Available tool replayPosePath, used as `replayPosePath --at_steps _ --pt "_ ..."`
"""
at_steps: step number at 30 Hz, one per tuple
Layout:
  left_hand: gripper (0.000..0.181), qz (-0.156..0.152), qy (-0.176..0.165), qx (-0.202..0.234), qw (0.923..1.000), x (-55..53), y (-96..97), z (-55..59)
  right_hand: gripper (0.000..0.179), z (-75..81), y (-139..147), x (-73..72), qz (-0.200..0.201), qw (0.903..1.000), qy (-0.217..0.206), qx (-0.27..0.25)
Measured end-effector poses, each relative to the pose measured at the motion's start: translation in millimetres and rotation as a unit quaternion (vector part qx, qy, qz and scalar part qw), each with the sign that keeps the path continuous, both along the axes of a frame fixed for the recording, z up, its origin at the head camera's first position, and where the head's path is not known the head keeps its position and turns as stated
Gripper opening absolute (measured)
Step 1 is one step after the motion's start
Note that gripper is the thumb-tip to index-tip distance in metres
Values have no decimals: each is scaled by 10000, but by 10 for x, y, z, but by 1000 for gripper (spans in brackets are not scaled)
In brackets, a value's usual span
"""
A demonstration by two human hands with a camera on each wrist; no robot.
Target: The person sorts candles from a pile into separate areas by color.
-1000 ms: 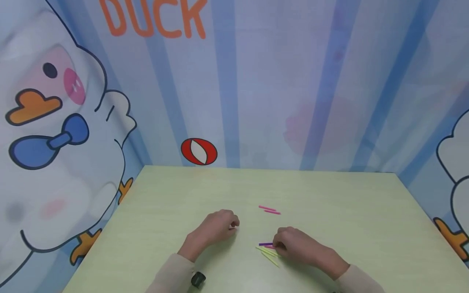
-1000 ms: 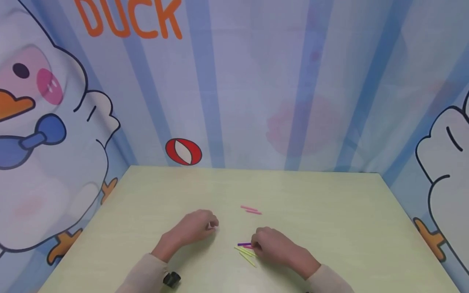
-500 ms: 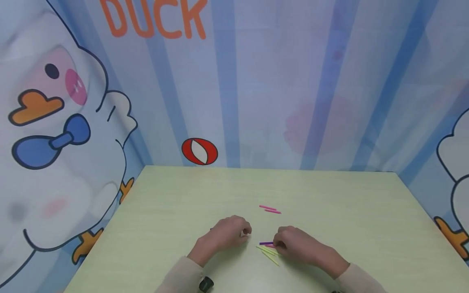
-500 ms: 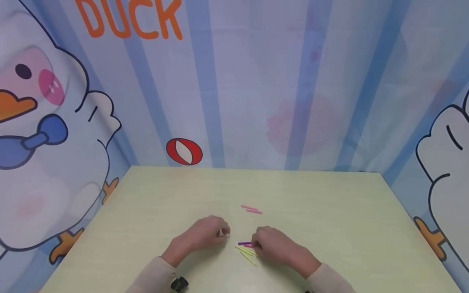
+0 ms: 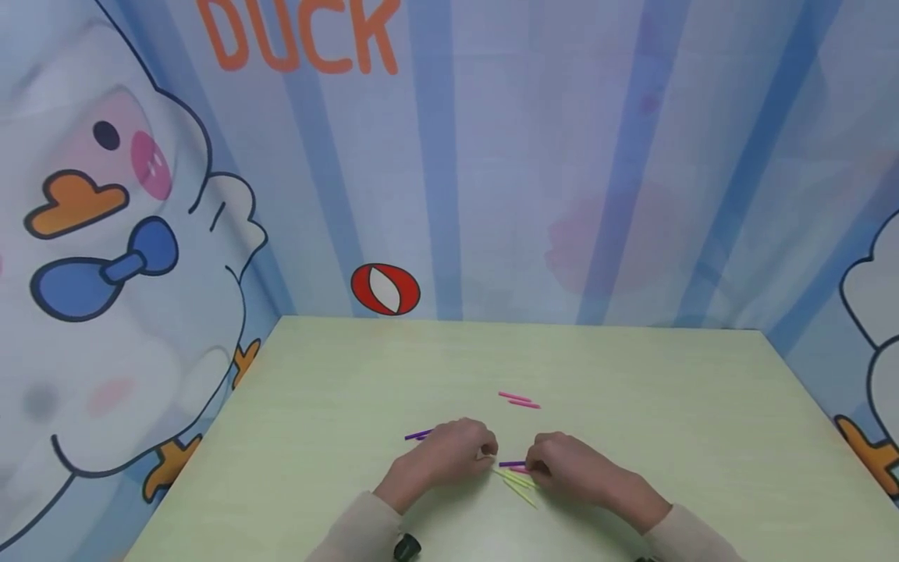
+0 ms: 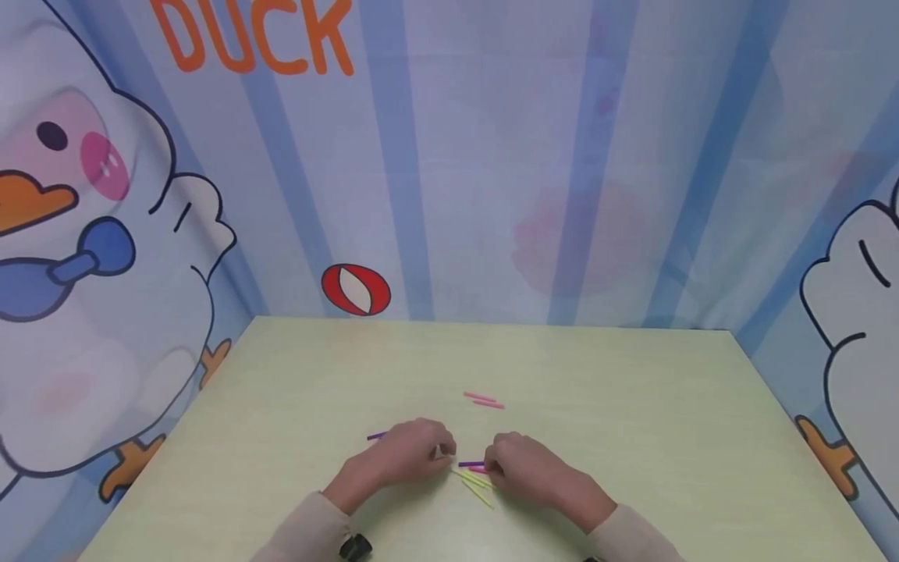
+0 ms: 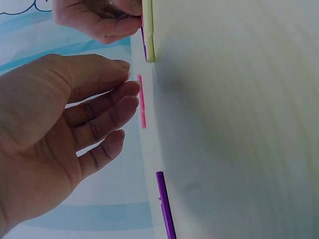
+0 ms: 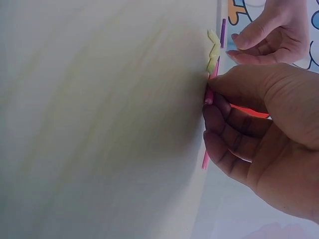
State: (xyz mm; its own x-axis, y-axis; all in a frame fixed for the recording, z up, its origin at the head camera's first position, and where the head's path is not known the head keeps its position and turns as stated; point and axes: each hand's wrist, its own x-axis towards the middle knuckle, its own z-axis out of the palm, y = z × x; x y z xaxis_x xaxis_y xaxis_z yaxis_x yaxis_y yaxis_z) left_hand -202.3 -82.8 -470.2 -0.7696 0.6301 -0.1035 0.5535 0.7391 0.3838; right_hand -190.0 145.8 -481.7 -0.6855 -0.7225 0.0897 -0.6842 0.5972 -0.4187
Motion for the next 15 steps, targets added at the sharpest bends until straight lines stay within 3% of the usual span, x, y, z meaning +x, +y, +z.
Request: replayPosePath --at_steps 4,15 --pt "11 -222 277 -10 9994 9 60 -59 8 -23 19 3 -97 9999 -52 18" --pt "10 -366 849 -160 9956 33 167 -90 14 -32 22 5 25 9999 76 -130"
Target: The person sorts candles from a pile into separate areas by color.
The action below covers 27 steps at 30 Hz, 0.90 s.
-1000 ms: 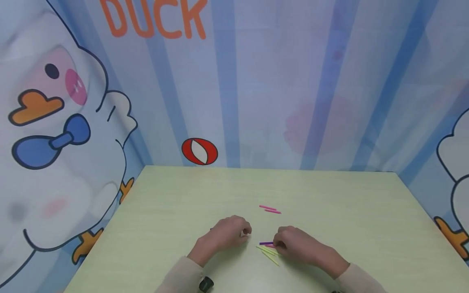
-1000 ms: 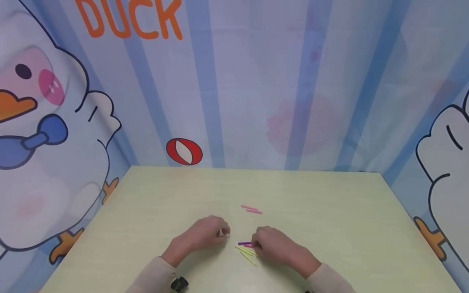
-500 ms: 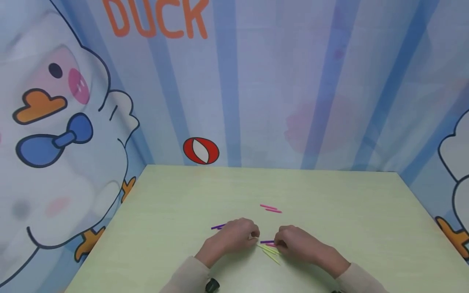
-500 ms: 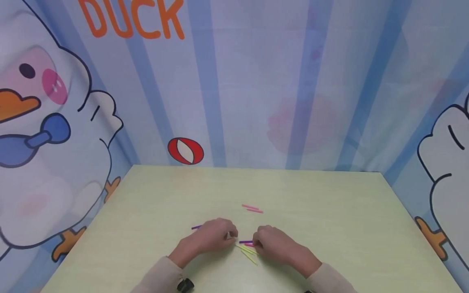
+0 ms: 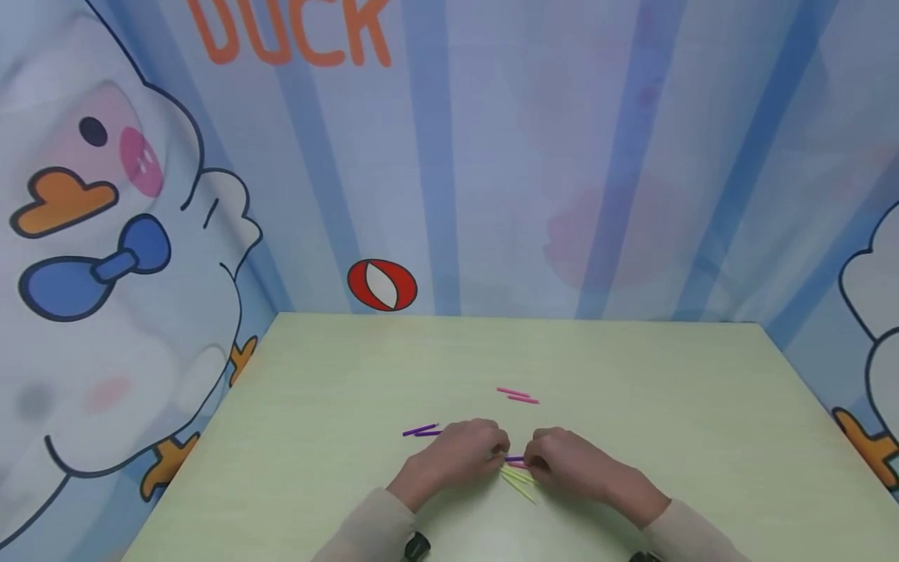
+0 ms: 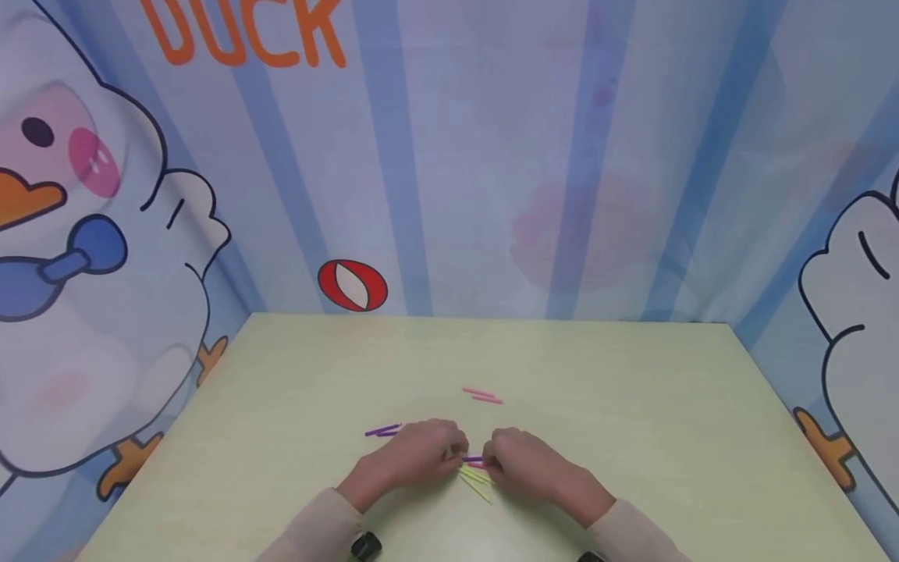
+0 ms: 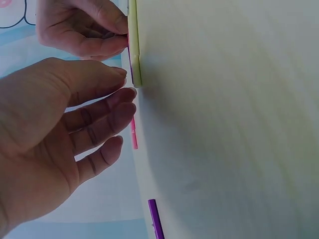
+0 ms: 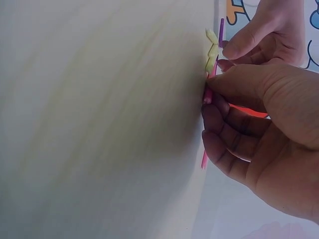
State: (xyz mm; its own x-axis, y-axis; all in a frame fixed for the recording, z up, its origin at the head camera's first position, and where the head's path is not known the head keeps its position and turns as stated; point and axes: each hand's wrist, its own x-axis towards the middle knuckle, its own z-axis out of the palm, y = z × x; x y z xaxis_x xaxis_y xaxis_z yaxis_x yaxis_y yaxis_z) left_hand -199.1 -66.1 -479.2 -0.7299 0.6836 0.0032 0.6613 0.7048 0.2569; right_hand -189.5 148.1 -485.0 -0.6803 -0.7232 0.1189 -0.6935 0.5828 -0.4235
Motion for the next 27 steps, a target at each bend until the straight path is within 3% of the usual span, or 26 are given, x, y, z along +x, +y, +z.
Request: replayPosePath --at_steps 15,27 --pt "12 59 -189 -259 9995 -2 105 -38 15 1 14 18 65 9999 -71 -136" --pt "14 45 11 -313 9995 -8 107 -21 15 20 0 13 112 9997 106 177"
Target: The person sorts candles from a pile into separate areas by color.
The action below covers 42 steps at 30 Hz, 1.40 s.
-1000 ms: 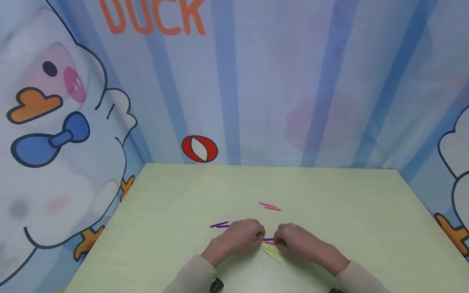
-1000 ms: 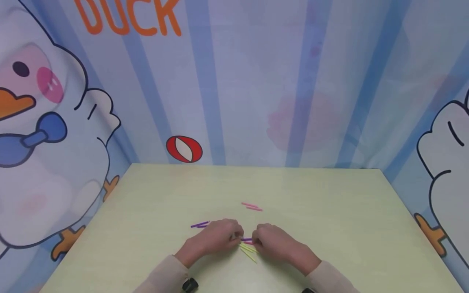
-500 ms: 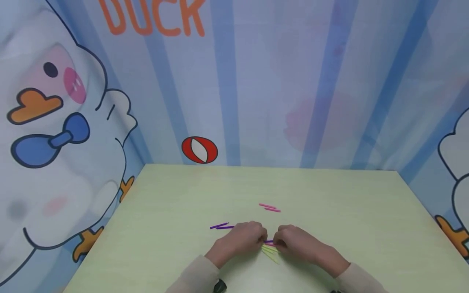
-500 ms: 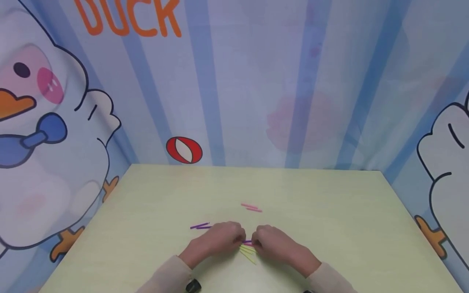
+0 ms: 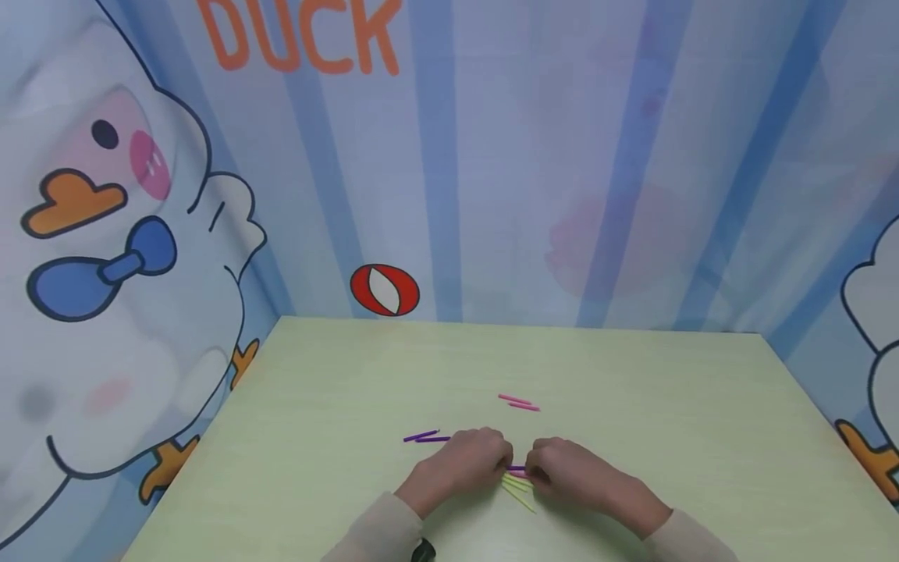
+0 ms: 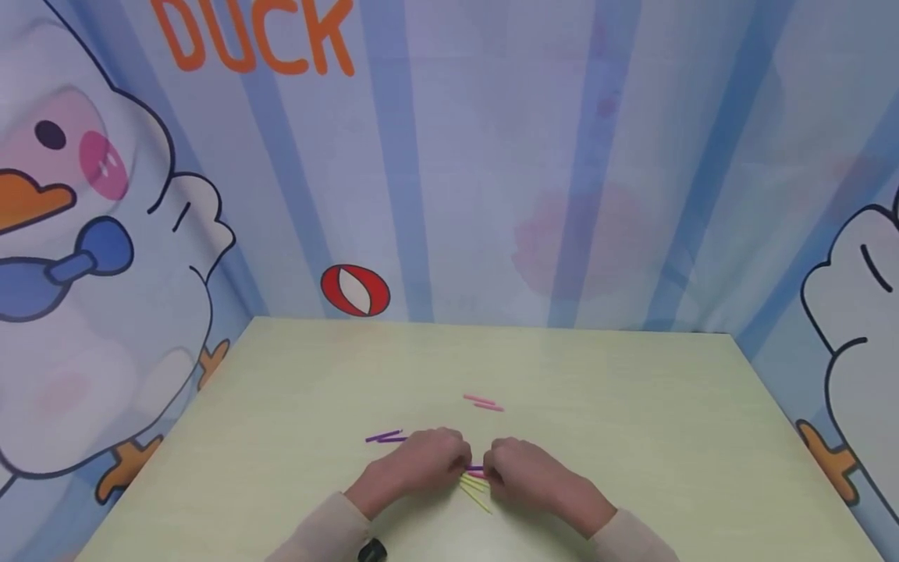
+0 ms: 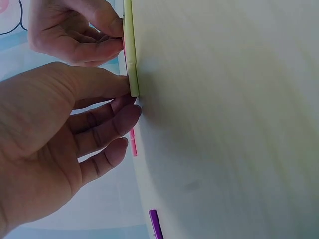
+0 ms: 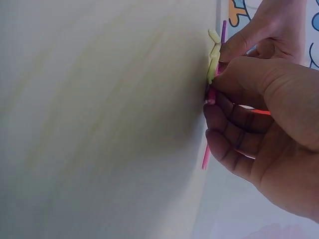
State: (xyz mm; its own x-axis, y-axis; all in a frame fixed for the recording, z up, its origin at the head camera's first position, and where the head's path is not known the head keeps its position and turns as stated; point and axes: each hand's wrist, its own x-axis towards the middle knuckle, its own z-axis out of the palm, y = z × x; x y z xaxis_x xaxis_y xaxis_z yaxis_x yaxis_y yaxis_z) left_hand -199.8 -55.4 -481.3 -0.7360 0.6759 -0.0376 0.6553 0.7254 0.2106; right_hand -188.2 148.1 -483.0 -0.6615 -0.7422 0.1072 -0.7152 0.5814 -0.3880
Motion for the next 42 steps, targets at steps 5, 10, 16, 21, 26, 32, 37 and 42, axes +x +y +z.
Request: replayPosePath --at_steps 5,10,16,21,26,32,37,42 --pt "12 55 -8 -18 10000 -10 6 1 18 37 30 -29 -14 9998 175 -1" --pt "12 54 -61 -23 10000 -10 0 9 18 106 68 -89 -129 9996 241 -102" --pt "11 92 -163 -15 9998 -6 8 15 13 168 102 -182 -273 9988 390 -139" --pt "12 102 -178 16 9998 8 14 16 14 164 113 -263 -269 9984 472 -182" --pt "10 119 -107 -38 9999 22 16 37 13 154 114 -366 -351 9980 492 -183" --pt "11 140 -115 -30 9998 30 10 48 10 138 134 -463 -548 9977 358 -186" --pt "13 120 -130 9 9998 25 -2 37 8 75 165 -554 -566 9972 478 -117" --pt "13 85 -74 -22 9999 22 -3 34 7 33 172 -632 -650 9963 555 -1"
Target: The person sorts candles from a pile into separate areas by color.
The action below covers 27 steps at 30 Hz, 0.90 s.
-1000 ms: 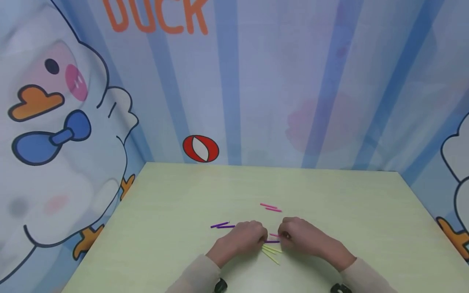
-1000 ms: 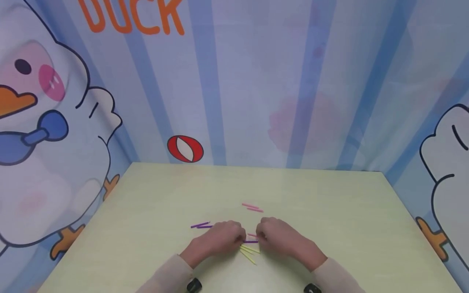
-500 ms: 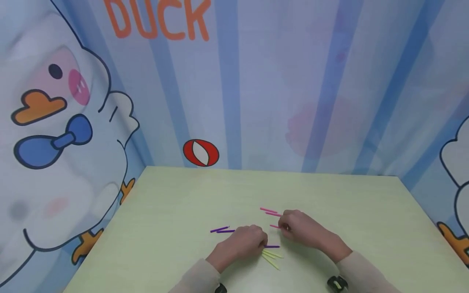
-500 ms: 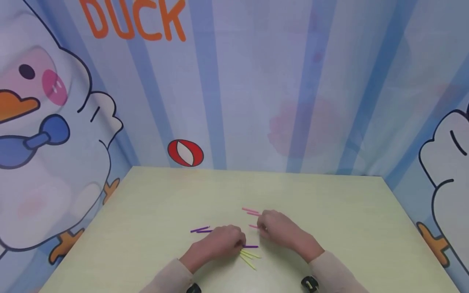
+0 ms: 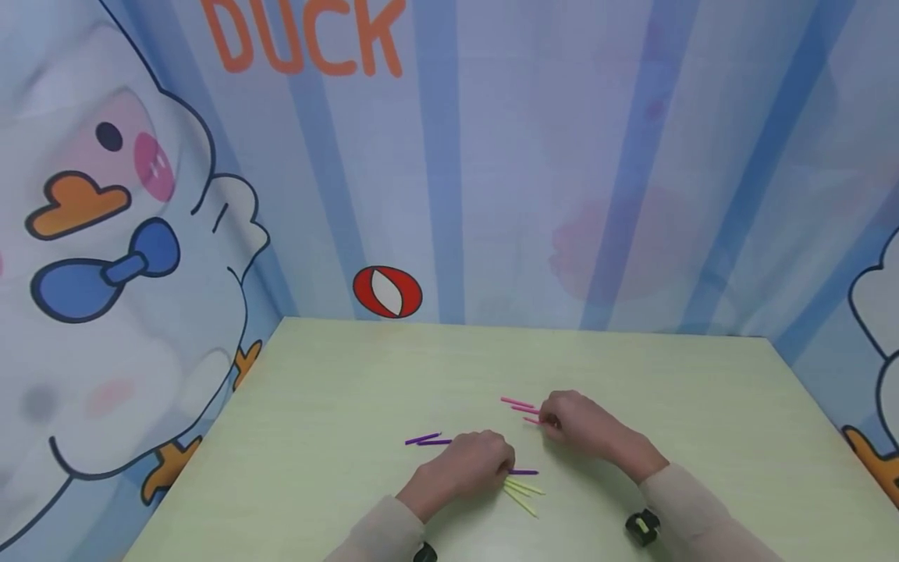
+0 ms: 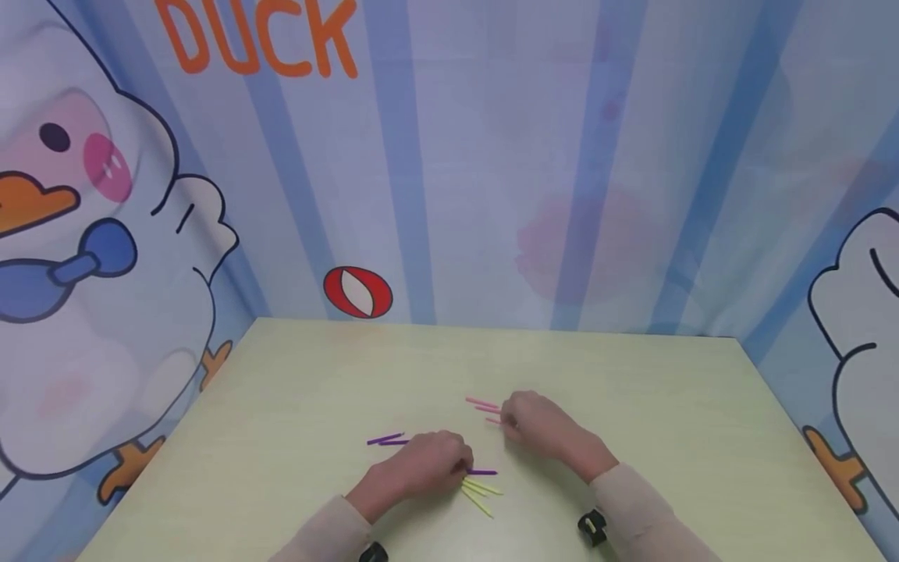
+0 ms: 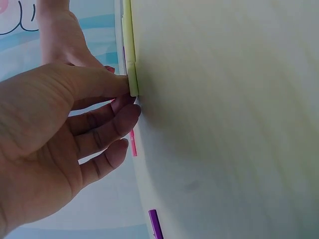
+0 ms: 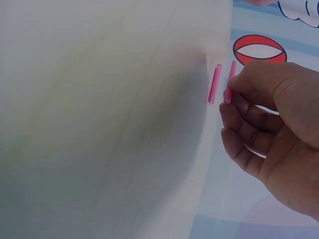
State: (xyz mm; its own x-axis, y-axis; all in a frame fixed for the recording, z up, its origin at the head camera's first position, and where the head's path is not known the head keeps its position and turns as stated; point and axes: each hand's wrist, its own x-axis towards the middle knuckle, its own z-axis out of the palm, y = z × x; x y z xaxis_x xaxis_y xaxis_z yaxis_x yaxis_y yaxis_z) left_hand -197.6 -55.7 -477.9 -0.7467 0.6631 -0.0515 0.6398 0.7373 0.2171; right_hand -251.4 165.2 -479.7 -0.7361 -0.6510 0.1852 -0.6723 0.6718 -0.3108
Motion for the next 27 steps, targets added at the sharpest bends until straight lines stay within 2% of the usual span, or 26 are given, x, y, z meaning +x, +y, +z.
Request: replayPosePath --at_steps 7,15,27 --pt "11 6 2 -11 10000 1 7 10 8 20 -20 -78 -93 9999 -48 94" --pt "10 -9 19 -23 10000 -19 -2 -8 7 29 -52 -154 -5 9998 46 182" --pt "10 47 -138 19 9999 -23 -4 -6 10 -17 -111 -188 -92 9993 -152 317"
